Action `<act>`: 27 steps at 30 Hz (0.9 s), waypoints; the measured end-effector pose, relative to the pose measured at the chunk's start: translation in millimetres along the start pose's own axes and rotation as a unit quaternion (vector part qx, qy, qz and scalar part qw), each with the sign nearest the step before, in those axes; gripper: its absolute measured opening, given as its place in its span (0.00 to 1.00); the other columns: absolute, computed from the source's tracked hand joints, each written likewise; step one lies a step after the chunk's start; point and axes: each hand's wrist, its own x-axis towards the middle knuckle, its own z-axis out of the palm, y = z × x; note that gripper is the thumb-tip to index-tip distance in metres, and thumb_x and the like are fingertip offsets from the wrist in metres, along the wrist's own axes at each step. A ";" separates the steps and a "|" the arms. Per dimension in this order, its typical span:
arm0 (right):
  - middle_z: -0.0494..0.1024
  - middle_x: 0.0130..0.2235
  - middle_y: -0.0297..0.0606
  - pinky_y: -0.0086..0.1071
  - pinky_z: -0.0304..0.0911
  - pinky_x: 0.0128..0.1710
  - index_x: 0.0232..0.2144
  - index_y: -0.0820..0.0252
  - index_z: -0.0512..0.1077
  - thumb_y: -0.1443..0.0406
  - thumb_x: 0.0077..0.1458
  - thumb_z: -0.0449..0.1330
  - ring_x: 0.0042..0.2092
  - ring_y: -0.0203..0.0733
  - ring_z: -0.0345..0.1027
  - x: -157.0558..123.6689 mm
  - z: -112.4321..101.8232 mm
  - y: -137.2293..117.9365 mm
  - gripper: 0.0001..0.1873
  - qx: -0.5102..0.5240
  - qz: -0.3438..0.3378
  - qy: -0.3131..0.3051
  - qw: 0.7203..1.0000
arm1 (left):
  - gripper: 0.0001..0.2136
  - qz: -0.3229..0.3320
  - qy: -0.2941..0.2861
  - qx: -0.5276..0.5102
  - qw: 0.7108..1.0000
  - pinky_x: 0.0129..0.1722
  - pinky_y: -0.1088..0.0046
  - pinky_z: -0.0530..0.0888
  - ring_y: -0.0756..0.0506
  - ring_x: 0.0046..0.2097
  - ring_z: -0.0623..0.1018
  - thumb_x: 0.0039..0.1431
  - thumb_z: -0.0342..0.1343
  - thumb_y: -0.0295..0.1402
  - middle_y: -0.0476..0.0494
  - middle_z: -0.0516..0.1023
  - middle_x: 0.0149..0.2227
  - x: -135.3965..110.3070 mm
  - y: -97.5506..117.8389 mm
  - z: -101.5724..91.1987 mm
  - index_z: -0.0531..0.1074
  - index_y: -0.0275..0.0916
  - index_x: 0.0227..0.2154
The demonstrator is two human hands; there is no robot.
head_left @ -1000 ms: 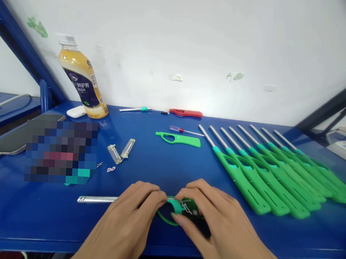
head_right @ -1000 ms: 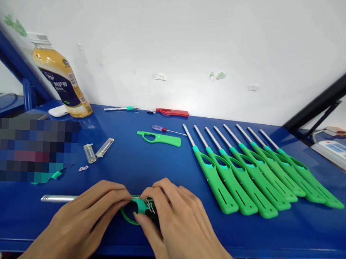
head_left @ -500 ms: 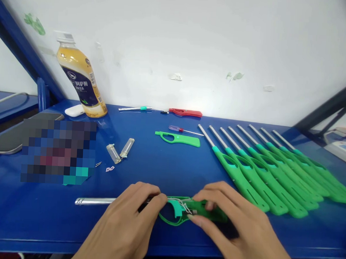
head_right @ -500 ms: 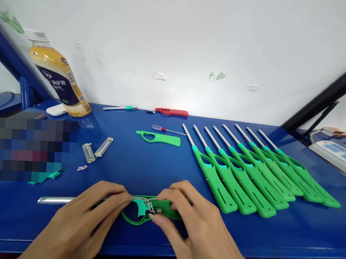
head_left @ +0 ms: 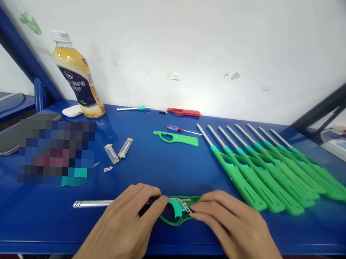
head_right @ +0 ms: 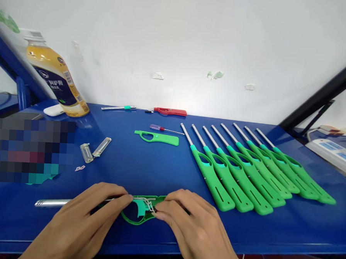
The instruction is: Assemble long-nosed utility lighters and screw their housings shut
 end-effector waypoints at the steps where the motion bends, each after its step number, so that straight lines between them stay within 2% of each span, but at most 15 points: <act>1: 0.82 0.42 0.33 0.28 0.74 0.42 0.45 0.53 0.76 0.67 0.74 0.57 0.40 0.35 0.79 -0.3 0.3 -0.1 0.07 0.000 0.001 0.004 1.000 | 0.21 -0.001 0.004 -0.002 1.000 0.47 0.63 0.81 0.42 0.48 0.80 0.69 0.47 0.14 0.40 0.80 0.49 0.8 0.5 0.1 0.73 0.39 0.56; 10: 0.82 0.42 0.31 0.28 0.73 0.42 0.47 0.53 0.73 0.68 0.75 0.56 0.40 0.35 0.79 0.3 0.7 -0.7 0.07 0.016 0.005 -0.008 1.000 | 0.19 0.007 0.004 -0.032 0.999 0.45 0.64 0.79 0.43 0.45 0.78 0.69 0.47 0.13 0.40 0.79 0.47 7.6 2.1 -0.3 0.74 0.37 0.54; 16: 0.83 0.42 0.31 0.28 0.74 0.42 0.46 0.53 0.73 0.69 0.75 0.55 0.40 0.35 0.78 -1.0 -0.4 -0.5 0.08 0.021 0.005 -0.010 1.000 | 0.11 0.027 -0.009 -0.022 0.999 0.49 0.59 0.78 0.40 0.49 0.78 0.75 0.53 0.23 0.40 0.81 0.48 9.2 5.3 -1.2 0.78 0.37 0.52; 21: 0.83 0.43 0.32 0.29 0.73 0.43 0.46 0.53 0.74 0.69 0.75 0.56 0.41 0.36 0.78 -2.0 -0.1 0.4 0.08 0.025 0.003 -0.008 1.000 | 0.09 0.023 0.007 -0.041 0.999 0.42 0.62 0.77 0.42 0.43 0.77 0.77 0.53 0.26 0.41 0.82 0.43 14.1 6.4 -0.1 0.78 0.37 0.50; 27: 0.82 0.42 0.31 0.31 0.72 0.41 0.44 0.53 0.74 0.67 0.75 0.56 0.38 0.36 0.76 -3.2 2.7 -0.9 0.08 0.018 0.009 -0.003 1.000 | 0.07 0.031 0.007 -0.046 0.998 0.42 0.64 0.76 0.43 0.43 0.77 0.77 0.55 0.27 0.43 0.82 0.44 12.5 5.1 1.4 0.78 0.38 0.49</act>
